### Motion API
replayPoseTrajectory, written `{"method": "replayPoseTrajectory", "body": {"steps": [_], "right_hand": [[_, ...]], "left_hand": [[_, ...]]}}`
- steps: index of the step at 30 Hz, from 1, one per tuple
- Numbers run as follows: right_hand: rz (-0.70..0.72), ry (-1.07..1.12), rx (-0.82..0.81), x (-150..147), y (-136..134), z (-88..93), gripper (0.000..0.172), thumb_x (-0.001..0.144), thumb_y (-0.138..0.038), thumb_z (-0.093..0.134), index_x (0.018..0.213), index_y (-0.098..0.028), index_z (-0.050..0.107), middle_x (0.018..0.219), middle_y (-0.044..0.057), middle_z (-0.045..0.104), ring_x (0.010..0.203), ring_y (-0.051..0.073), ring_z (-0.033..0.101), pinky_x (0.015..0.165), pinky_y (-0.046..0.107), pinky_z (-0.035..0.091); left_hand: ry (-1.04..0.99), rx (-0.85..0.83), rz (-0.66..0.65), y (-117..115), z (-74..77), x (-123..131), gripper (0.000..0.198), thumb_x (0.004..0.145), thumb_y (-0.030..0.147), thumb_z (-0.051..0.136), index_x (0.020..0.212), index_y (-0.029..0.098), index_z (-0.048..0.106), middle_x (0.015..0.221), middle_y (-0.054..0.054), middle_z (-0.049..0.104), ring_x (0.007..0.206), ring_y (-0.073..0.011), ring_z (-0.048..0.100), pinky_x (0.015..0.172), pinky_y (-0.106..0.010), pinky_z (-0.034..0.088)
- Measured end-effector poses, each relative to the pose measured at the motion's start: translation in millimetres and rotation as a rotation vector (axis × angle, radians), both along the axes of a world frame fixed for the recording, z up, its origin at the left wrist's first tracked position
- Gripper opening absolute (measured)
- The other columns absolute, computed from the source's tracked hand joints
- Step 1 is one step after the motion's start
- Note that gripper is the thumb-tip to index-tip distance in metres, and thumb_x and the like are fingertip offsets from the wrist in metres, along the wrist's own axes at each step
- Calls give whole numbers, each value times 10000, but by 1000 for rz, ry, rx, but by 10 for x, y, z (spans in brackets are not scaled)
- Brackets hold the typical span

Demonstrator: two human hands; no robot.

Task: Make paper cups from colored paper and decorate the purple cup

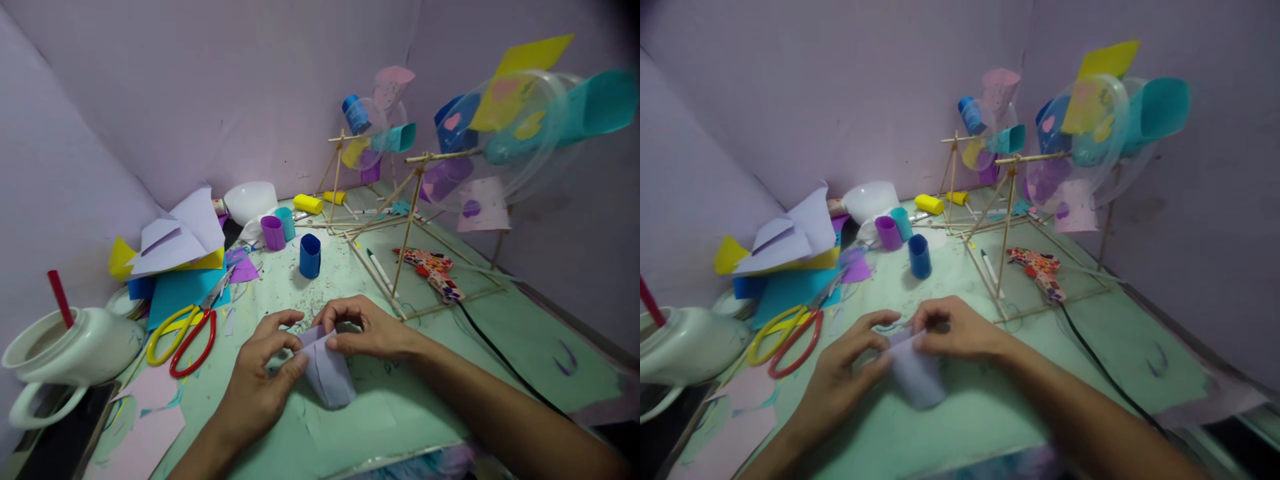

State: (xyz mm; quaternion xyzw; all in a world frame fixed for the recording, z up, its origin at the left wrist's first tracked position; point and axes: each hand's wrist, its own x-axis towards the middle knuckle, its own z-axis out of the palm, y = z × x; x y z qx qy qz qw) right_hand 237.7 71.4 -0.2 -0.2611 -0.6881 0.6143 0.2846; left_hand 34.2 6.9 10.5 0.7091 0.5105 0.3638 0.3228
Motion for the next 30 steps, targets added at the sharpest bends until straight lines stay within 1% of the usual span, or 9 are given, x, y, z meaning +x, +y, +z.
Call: {"method": "replayPoseTrajectory", "body": {"steps": [3,6,13,21,25,30], "right_hand": [[-30,26,7,-12,-14,-7,130,734,-265,683,708,-162,607,901,63,662,903,192,602,796,318,447],[-61,42,50,-19,-23,-5,115,732,-249,698,712,-156,633,975,86,680,925,197,618,818,330,441],[-90,49,167,-30,-23,3,115,741,-244,711,692,-161,649,950,84,697,904,196,638,819,340,457],[-123,37,250,-40,-45,32,96,717,-199,717,663,-174,642,942,83,695,873,189,644,793,339,476],[-143,34,302,-49,-50,48,107,717,-205,716,655,-180,633,907,74,694,840,186,643,774,337,480],[-153,41,320,-59,-59,62,122,714,-202,717,641,-173,622,852,68,677,798,181,637,755,329,476]], "left_hand": [[-17,1,4,-2,-4,-4,144,820,282,582,710,220,652,1155,-100,621,1081,-259,587,916,-383,443],[-27,24,-1,-8,-8,-5,144,831,268,578,746,225,686,1119,-98,631,1063,-251,589,908,-373,443],[-30,160,-24,-7,-15,4,155,835,201,565,771,224,705,1030,-95,644,1027,-251,574,875,-390,447],[-50,126,-39,-6,-1,36,156,838,191,561,767,223,697,1064,-96,643,1049,-259,558,886,-407,450],[-41,150,-35,-5,6,40,159,834,185,561,756,224,694,1036,-94,636,1030,-258,552,860,-397,452],[-42,200,-35,-16,-5,40,140,829,164,568,773,219,683,945,-76,603,980,-229,540,835,-358,446]]}}
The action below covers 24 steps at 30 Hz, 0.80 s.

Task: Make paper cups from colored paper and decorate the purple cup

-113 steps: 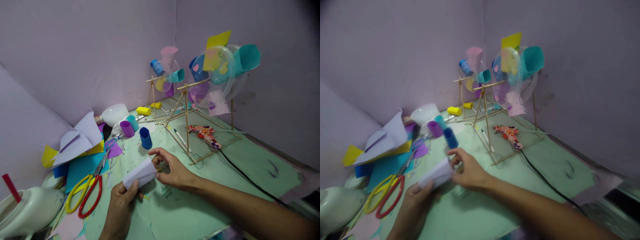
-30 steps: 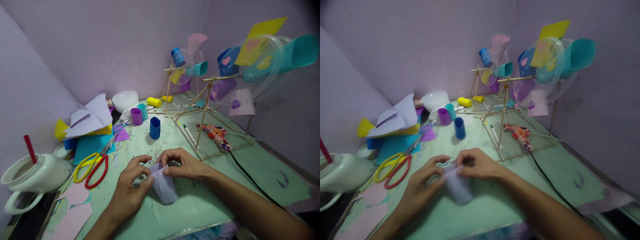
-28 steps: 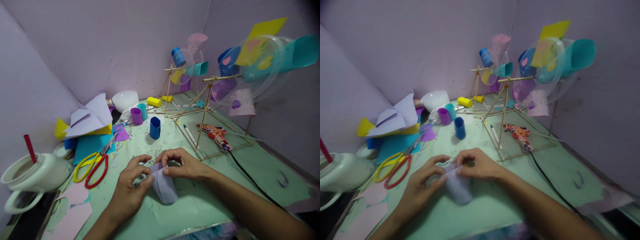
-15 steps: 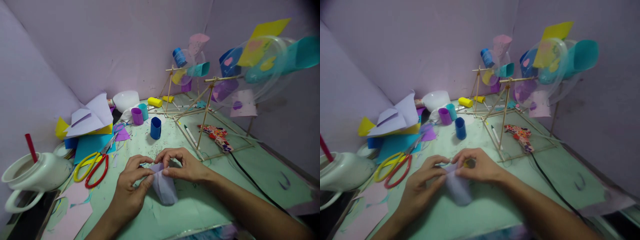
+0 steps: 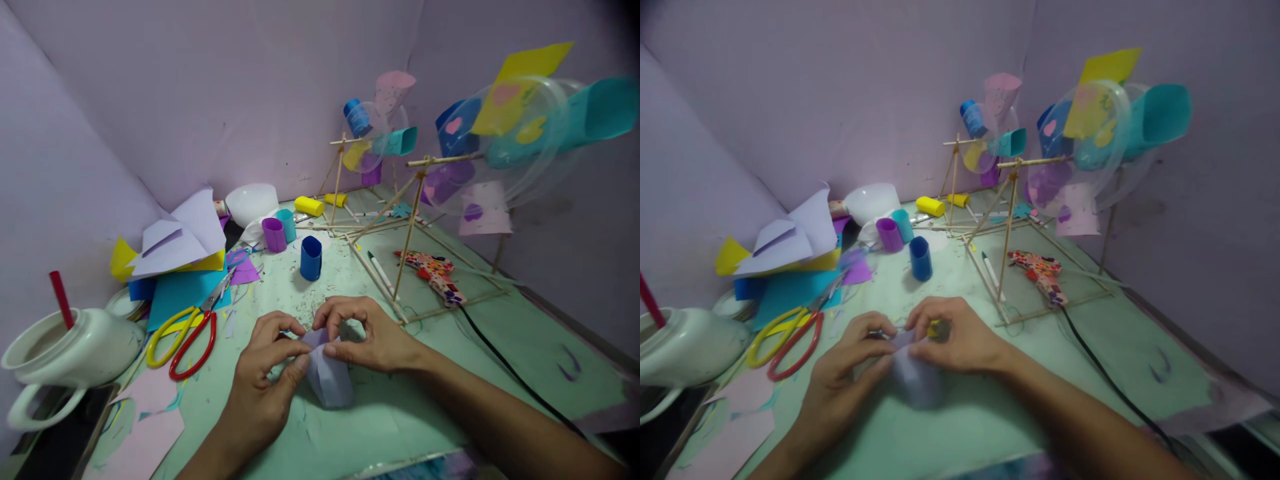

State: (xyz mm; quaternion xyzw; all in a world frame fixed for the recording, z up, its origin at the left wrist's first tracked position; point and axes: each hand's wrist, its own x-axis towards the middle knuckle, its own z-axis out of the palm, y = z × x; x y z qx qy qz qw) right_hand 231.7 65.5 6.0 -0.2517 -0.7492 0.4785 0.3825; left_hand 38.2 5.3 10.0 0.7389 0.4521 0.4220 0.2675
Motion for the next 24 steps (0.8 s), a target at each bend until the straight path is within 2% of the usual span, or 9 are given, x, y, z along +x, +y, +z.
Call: {"method": "replayPoseTrajectory", "body": {"steps": [24], "right_hand": [[-20,3,29,-5,-20,31,128,707,-186,713,627,-179,613,844,61,669,800,184,628,765,341,478]], "left_hand": [[-24,24,-28,-17,-19,6,165,831,125,568,819,246,680,957,-51,544,989,-198,511,822,-301,436]]}}
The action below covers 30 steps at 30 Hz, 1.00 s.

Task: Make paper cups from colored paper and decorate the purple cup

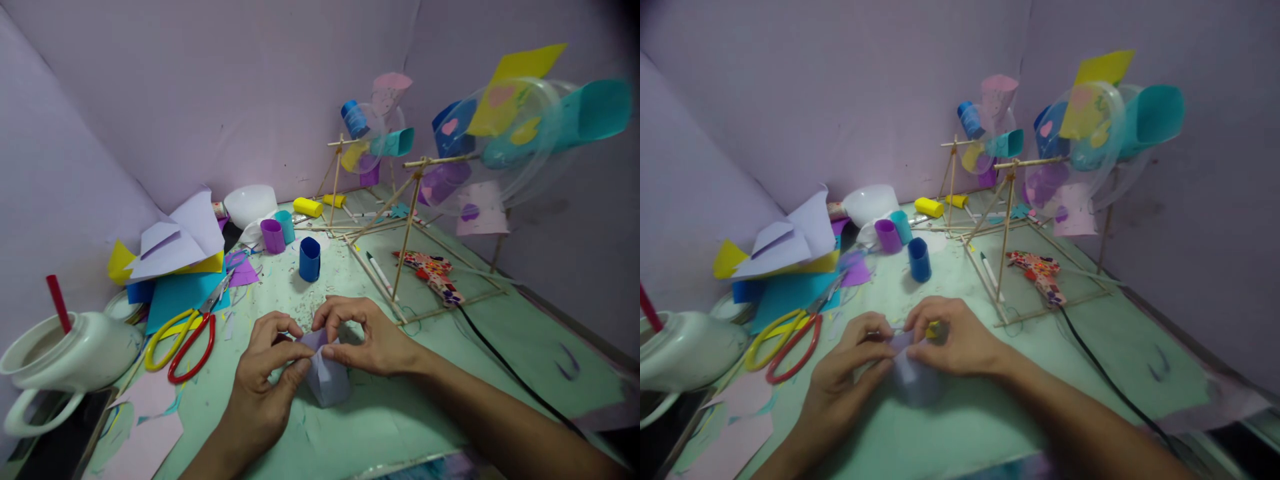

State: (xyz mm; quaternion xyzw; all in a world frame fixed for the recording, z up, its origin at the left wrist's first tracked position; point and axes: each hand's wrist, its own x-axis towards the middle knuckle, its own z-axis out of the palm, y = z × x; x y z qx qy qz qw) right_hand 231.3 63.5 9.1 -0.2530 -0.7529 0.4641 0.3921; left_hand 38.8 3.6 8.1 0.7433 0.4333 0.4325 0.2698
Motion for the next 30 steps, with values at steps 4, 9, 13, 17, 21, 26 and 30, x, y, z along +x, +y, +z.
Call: {"method": "replayPoseTrajectory", "body": {"steps": [4,9,13,17,21,26,30], "right_hand": [[-6,3,4,0,-2,5,127,701,-172,712,624,-175,610,841,65,672,795,185,629,766,343,476],[-12,-2,19,-4,-3,-4,124,704,-179,709,630,-173,610,844,65,674,799,180,629,768,338,477],[-9,1,31,-2,-4,-17,120,700,-171,710,633,-157,612,845,76,675,797,177,630,768,333,474],[-8,6,29,-3,0,-19,116,695,-155,708,632,-149,610,846,85,676,797,180,629,769,333,472],[-7,8,32,-11,-2,-15,119,696,-158,707,628,-145,610,841,88,673,799,185,627,774,339,467],[-38,-8,-17,12,-3,-25,161,685,-198,731,797,-145,628,877,79,659,832,194,614,787,343,467],[-32,50,-131,40,3,-58,694,632,-294,801,1231,-162,476,1132,110,604,973,217,597,860,371,467]], "left_hand": [[-3,7,-1,5,3,4,170,829,121,574,821,251,682,952,-46,542,986,-191,509,820,-288,437],[0,12,-10,18,-11,6,183,832,108,567,838,255,677,970,-41,533,999,-183,503,832,-284,432],[2,9,-15,15,-7,9,193,833,97,561,845,255,671,979,-37,525,1004,-173,500,833,-270,430],[-5,23,-18,14,3,14,195,832,93,561,841,257,666,972,-28,523,996,-159,498,826,-247,431],[-1,39,-29,15,7,16,190,829,93,566,844,252,668,963,-32,530,996,-162,502,832,-247,437],[2,53,-4,20,-3,-1,182,837,100,561,847,249,664,978,-33,530,984,-160,520,820,-251,457],[9,158,62,29,-5,-42,227,846,71,531,904,252,655,1074,-40,520,1050,-166,501,805,-246,469]]}}
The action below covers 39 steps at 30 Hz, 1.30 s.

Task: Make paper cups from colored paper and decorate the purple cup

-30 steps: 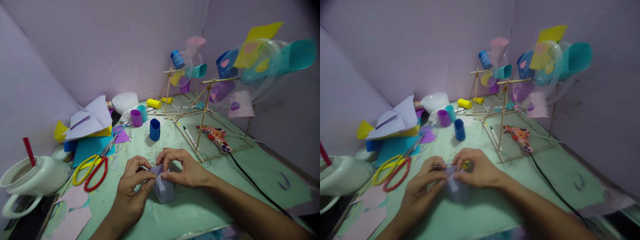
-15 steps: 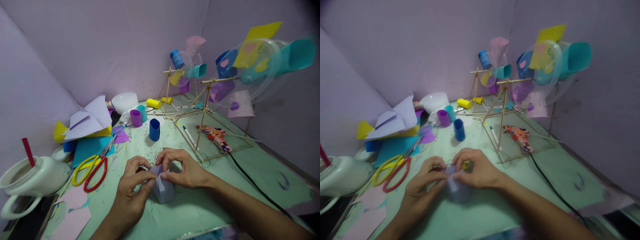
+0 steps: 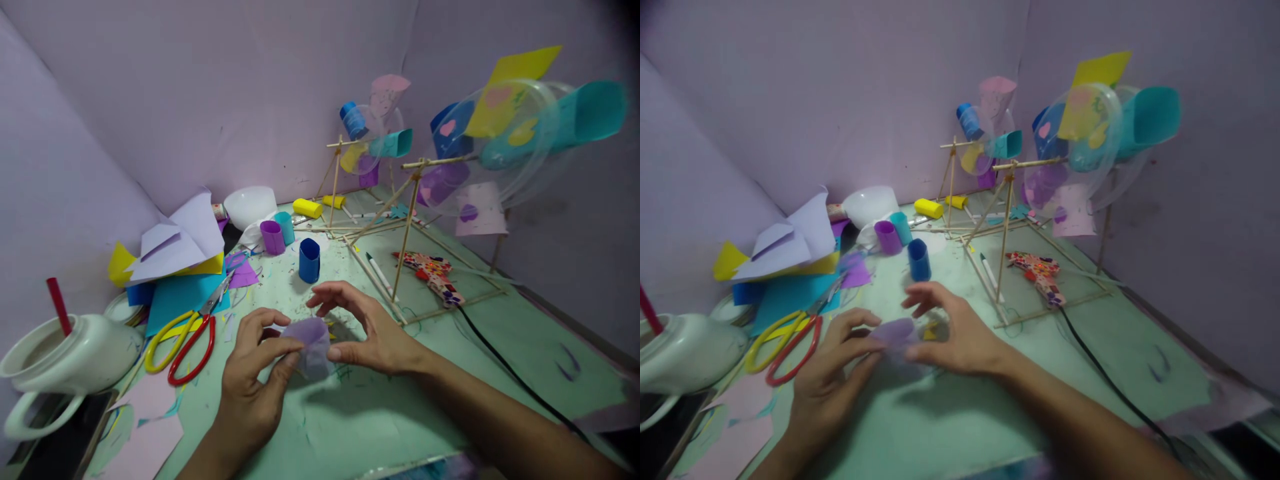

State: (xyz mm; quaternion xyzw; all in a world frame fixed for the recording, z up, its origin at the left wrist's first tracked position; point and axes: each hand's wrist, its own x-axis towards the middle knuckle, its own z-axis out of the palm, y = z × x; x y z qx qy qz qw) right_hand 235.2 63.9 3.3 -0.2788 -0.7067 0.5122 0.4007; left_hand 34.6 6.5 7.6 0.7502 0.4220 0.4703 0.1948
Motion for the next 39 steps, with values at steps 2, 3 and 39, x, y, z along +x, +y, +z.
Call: {"method": "replayPoseTrajectory", "body": {"steps": [2,3,39], "right_hand": [[15,-10,-45,-12,-6,-15,798,619,-315,812,1297,-160,420,1200,131,581,1033,230,584,901,389,454],[20,-32,-61,-27,-13,-20,813,610,-321,818,1301,-152,425,1203,136,586,1046,237,581,914,396,448],[25,-50,-423,-296,-117,-166,131,623,-233,670,592,-137,586,553,-31,470,538,92,404,484,202,326]], "left_hand": [[26,63,46,0,-2,-12,237,838,57,536,909,247,658,1117,-42,520,1093,-169,481,825,-240,459],[32,80,62,0,-6,-11,237,835,54,539,906,245,661,1126,-41,523,1102,-168,480,837,-239,454],[-327,-465,197,79,26,101,157,644,313,720,685,170,672,759,-36,646,699,-167,596,609,-235,472]]}}
